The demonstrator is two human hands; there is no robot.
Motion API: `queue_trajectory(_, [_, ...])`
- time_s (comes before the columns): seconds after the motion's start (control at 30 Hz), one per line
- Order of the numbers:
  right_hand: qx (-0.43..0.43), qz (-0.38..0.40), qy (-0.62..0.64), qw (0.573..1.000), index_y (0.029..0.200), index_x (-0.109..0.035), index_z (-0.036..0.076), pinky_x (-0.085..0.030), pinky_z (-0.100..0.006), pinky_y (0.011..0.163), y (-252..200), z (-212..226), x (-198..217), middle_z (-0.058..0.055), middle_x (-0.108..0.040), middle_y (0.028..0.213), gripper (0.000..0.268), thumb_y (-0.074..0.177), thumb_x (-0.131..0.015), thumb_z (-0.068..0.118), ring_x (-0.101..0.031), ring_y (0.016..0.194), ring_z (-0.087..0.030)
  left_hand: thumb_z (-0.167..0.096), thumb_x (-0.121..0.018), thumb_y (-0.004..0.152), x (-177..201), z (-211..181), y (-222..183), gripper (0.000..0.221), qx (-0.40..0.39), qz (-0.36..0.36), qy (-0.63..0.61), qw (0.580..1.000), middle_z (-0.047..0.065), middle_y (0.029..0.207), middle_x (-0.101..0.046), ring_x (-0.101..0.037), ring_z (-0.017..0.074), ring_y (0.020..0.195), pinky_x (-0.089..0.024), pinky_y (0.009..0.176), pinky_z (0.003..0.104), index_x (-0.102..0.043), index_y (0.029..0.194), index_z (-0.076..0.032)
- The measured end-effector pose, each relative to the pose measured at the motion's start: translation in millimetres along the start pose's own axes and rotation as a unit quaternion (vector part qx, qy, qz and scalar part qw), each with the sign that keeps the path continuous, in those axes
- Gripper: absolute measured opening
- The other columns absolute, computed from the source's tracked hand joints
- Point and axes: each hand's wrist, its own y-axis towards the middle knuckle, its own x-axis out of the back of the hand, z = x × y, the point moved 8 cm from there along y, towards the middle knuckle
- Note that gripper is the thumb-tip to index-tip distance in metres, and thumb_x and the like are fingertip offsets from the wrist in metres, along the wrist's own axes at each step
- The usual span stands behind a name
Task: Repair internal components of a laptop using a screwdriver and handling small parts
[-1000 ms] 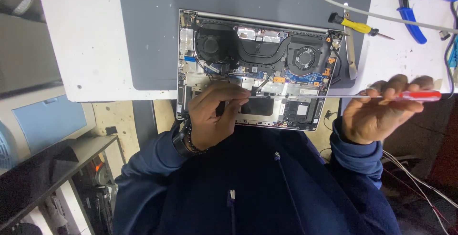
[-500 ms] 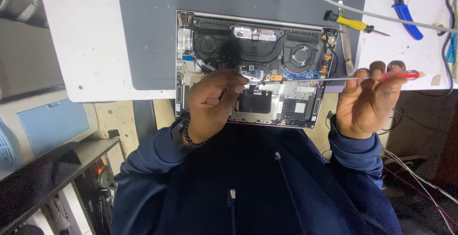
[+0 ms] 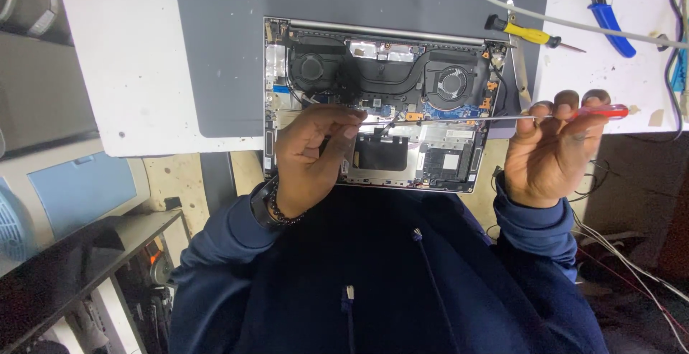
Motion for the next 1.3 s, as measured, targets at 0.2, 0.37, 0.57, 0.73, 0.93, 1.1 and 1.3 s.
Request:
queue_trajectory(0.2, [0.013, 0.016, 0.000, 1.000, 0.135, -0.053, 0.017, -0.067, -0.035, 0.095, 0, 2, -3, -0.006, -0.062, 0.116, 0.037, 0.105, -0.072, 0.004, -0.072, 0.105, -0.023, 0.001, -0.062, 0.102, -3, -8, 3, 0.009, 0.003, 0.015, 0.035, 0.999, 0.013, 0.109, -0.071, -0.074, 0.0237, 0.100, -0.064, 0.092, 0.032, -0.067, 0.109, -0.002])
queue_trajectory(0.37, [0.017, 0.012, -0.012, 1.000, 0.133, -0.052, 0.017, -0.068, -0.034, 0.095, 1, 3, -2, -0.006, -0.061, 0.115, 0.035, 0.106, -0.071, 0.007, -0.072, 0.102, -0.022, 0.002, -0.063, 0.102, -4, -5, 0, 0.010, -0.009, 0.029, 0.040, 0.999, 0.012, 0.109, -0.070, -0.073, 0.0237, 0.102, -0.063, 0.094, 0.032, -0.066, 0.111, -0.002])
queue_trajectory(0.57, [0.025, 0.009, -0.026, 0.999, 0.133, -0.052, 0.018, -0.068, -0.034, 0.092, 1, 4, -5, -0.005, -0.062, 0.114, 0.032, 0.108, -0.070, 0.010, -0.073, 0.101, -0.022, 0.003, -0.062, 0.102, -2, -4, -1, 0.010, -0.016, 0.020, 0.032, 0.999, 0.013, 0.108, -0.070, -0.073, 0.0247, 0.103, -0.064, 0.094, 0.032, -0.066, 0.110, 0.000])
queue_trajectory(0.73, [0.029, 0.020, -0.032, 0.999, 0.133, -0.053, 0.017, -0.068, -0.034, 0.093, 1, 4, -2, -0.004, -0.063, 0.115, 0.031, 0.108, -0.070, 0.010, -0.073, 0.100, -0.022, 0.000, -0.062, 0.102, -2, -8, -1, 0.008, -0.004, 0.013, 0.042, 0.999, 0.013, 0.108, -0.069, -0.073, 0.0249, 0.101, -0.064, 0.092, 0.032, -0.066, 0.109, -0.001])
queue_trajectory(0.93, [0.052, 0.017, -0.038, 0.998, 0.135, -0.057, 0.019, -0.067, -0.035, 0.089, 0, 8, 3, -0.004, -0.062, 0.114, 0.022, 0.115, -0.061, 0.024, -0.072, 0.098, -0.021, 0.000, -0.066, 0.098, -4, -23, 2, 0.007, -0.047, 0.004, 0.150, 0.988, 0.010, 0.104, -0.074, -0.072, 0.0246, 0.099, -0.059, 0.093, 0.035, -0.070, 0.103, -0.002])
queue_trajectory(1.1, [0.090, 0.029, -0.025, 0.995, 0.124, -0.054, 0.018, -0.068, -0.039, 0.078, -2, 15, -11, -0.004, -0.058, 0.094, 0.015, 0.115, -0.058, 0.028, -0.072, 0.083, -0.023, -0.003, -0.065, 0.100, -6, -40, 0, 0.009, -0.101, -0.025, 0.220, 0.970, 0.017, 0.104, -0.073, -0.074, 0.0309, 0.098, -0.063, 0.090, 0.039, -0.070, 0.104, 0.003])
queue_trajectory(1.3, [0.076, 0.027, 0.024, 0.996, 0.122, -0.059, 0.012, -0.067, -0.028, 0.091, 8, 13, -12, 0.002, -0.064, 0.102, 0.020, 0.110, -0.064, 0.027, -0.067, 0.087, -0.007, -0.004, -0.067, 0.100, -11, -27, -5, 0.005, -0.093, 0.016, 0.160, 0.983, 0.013, 0.106, -0.073, -0.074, 0.0263, 0.098, -0.064, 0.092, 0.036, -0.069, 0.104, -0.001])
